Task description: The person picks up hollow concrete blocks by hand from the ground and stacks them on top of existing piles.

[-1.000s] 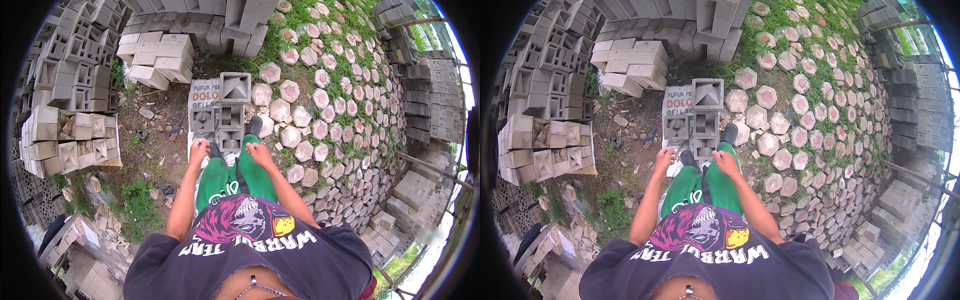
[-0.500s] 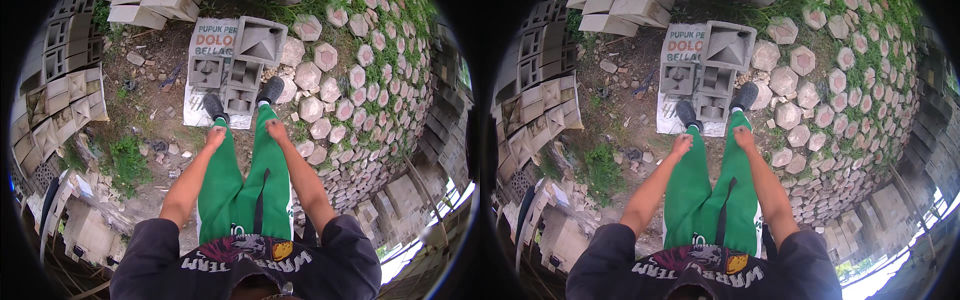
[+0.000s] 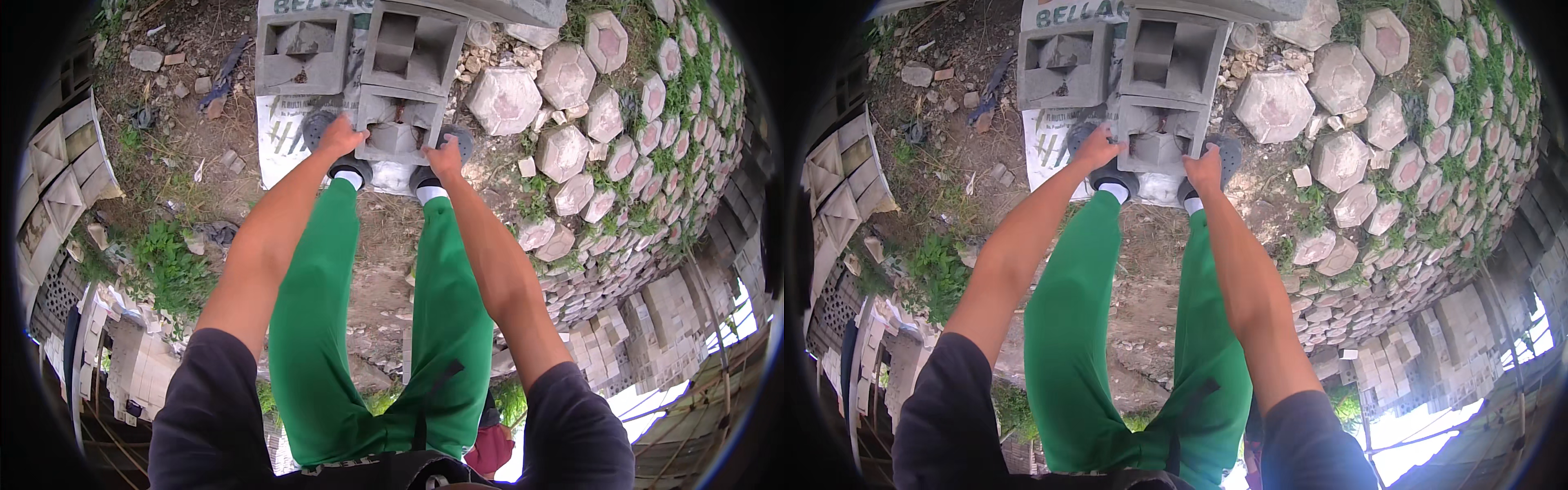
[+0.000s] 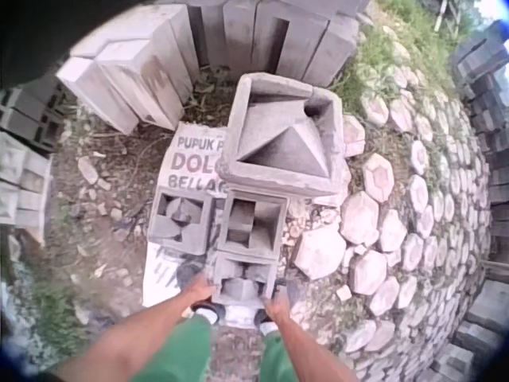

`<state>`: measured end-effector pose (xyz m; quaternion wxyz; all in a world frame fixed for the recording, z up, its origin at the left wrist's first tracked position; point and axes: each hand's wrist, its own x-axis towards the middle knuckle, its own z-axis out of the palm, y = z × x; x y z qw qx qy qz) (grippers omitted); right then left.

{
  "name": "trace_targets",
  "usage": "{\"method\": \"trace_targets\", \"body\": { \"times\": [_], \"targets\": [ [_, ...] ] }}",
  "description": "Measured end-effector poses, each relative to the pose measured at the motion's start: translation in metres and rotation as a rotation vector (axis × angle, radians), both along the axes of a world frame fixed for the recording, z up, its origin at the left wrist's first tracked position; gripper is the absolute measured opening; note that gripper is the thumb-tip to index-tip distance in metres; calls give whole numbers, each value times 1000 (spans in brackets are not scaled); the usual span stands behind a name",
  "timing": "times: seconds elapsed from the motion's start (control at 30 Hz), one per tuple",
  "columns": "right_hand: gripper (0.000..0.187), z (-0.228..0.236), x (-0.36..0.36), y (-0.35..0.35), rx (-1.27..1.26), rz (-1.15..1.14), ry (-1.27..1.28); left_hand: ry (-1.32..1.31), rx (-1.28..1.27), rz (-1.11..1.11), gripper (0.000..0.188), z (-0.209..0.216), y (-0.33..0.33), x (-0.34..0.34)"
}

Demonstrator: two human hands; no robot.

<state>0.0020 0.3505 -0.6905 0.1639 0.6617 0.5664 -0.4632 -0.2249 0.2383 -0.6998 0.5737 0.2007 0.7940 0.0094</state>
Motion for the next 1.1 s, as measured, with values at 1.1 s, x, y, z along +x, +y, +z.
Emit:
{"method": "trace_targets", "body": {
  "times": [1.1],
  "targets": [
    [66, -117, 34, -22, -273, -304, 348, 134, -91, 163, 62, -70, -23, 60]
  ]
}}
